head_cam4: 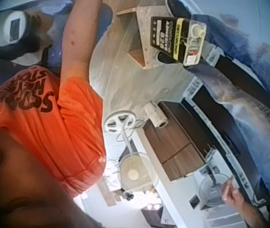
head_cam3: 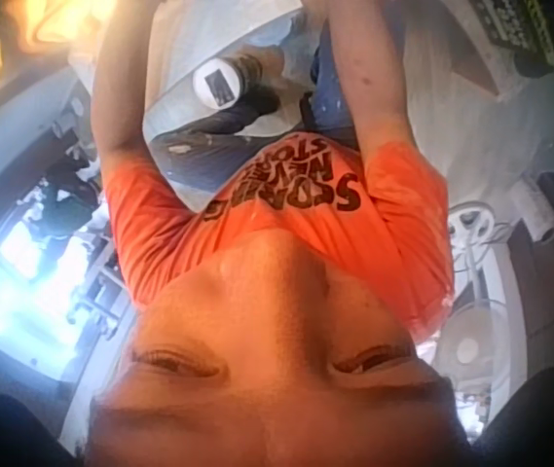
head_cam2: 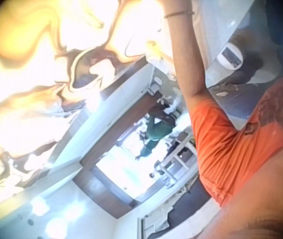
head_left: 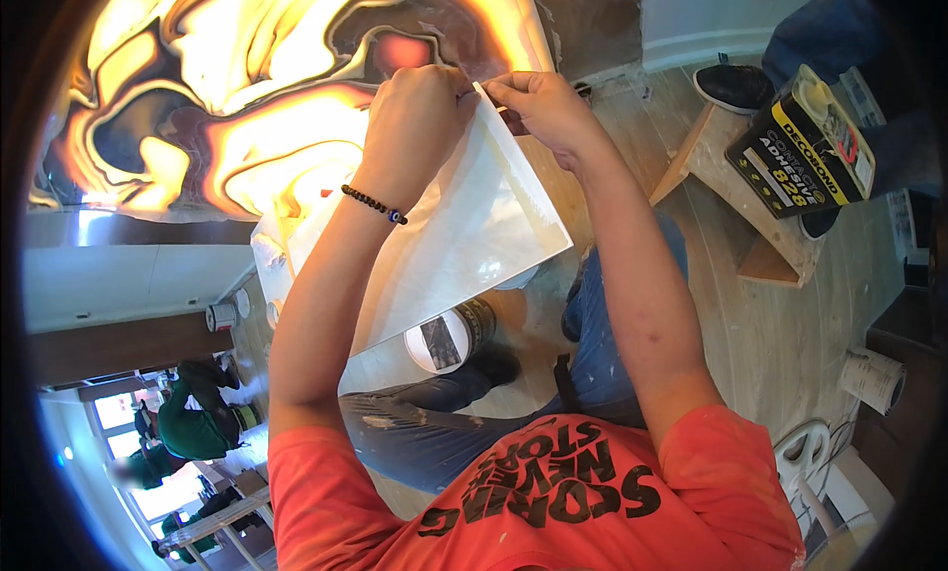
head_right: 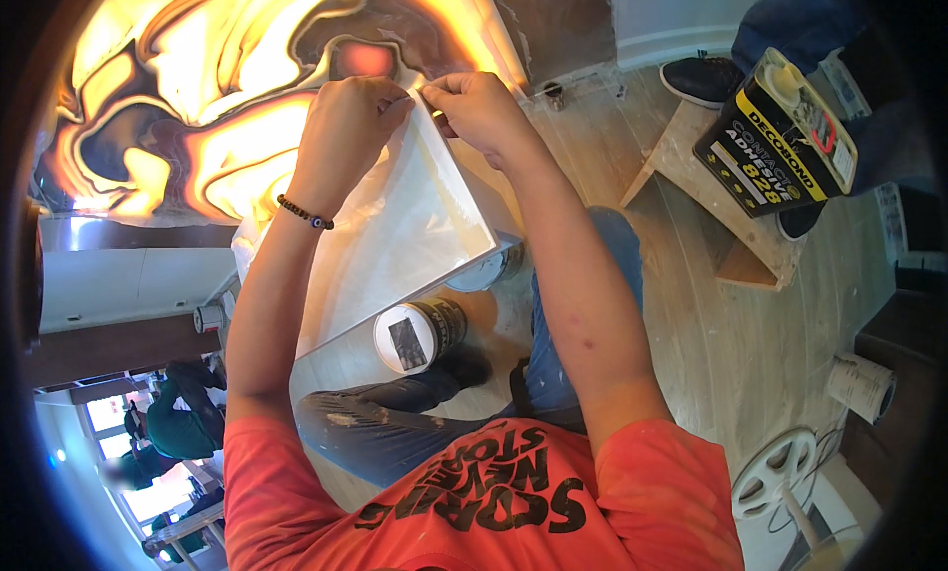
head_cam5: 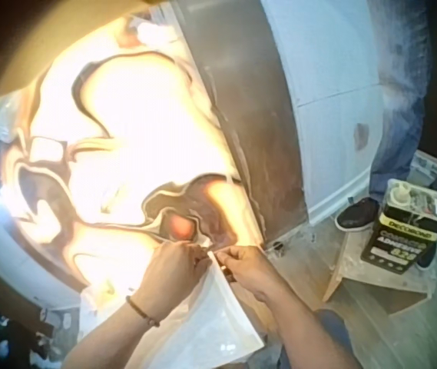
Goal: The person sits on the floor and applies adhesive to the edges of a white rectangular tile using a small tool. They then apply masking tape to the edges of the tile to secure the adhesive.
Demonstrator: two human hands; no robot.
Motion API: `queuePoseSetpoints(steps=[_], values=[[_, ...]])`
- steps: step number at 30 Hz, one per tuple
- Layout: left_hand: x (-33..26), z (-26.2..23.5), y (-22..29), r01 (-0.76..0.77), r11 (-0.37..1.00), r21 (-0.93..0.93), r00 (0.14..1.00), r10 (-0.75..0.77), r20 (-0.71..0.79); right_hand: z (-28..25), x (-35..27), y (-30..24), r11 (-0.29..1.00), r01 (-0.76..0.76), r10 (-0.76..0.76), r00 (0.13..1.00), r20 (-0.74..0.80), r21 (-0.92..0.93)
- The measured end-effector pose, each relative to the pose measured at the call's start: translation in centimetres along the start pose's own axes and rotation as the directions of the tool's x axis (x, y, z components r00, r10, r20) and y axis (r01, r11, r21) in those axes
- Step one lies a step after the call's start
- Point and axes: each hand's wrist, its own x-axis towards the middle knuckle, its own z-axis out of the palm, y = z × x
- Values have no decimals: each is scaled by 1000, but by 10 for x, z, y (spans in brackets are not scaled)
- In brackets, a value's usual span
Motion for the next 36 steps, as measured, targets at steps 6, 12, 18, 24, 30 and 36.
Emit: queuePoseSetpoints(steps=[6, 12, 18, 24, 30, 36], values=[[-1, 1, 1, 4, 999, 44, 1000, -4, 1, 2, 2, 5, 999, 14, -13, 1000, -22, 34], [-7, 7, 3, 1, 1000, 31, 998, 1, -67, 3, -1, 2, 1000, 13, -12, 999, -36, 28], [-13, 12, 7, -24, 996, 89, 991, 35, -125, -1, 5, 5, 999, -20, 21, 999, -28, 47], [-11, 3, 5, -35, 994, 104, 998, 40, -42, 0, 7, 3, 995, -87, 89, 996, -31, 49], [-2, 1, 8, -49, 983, 177, 998, 43, 38, -5, 12, 10, 998, -40, 40, 999, -2, 55], [-6, 11, 4, -78, 969, 233, 993, 96, -66, -3, 8, 6, 997, -59, 59, 998, -5, 55]])
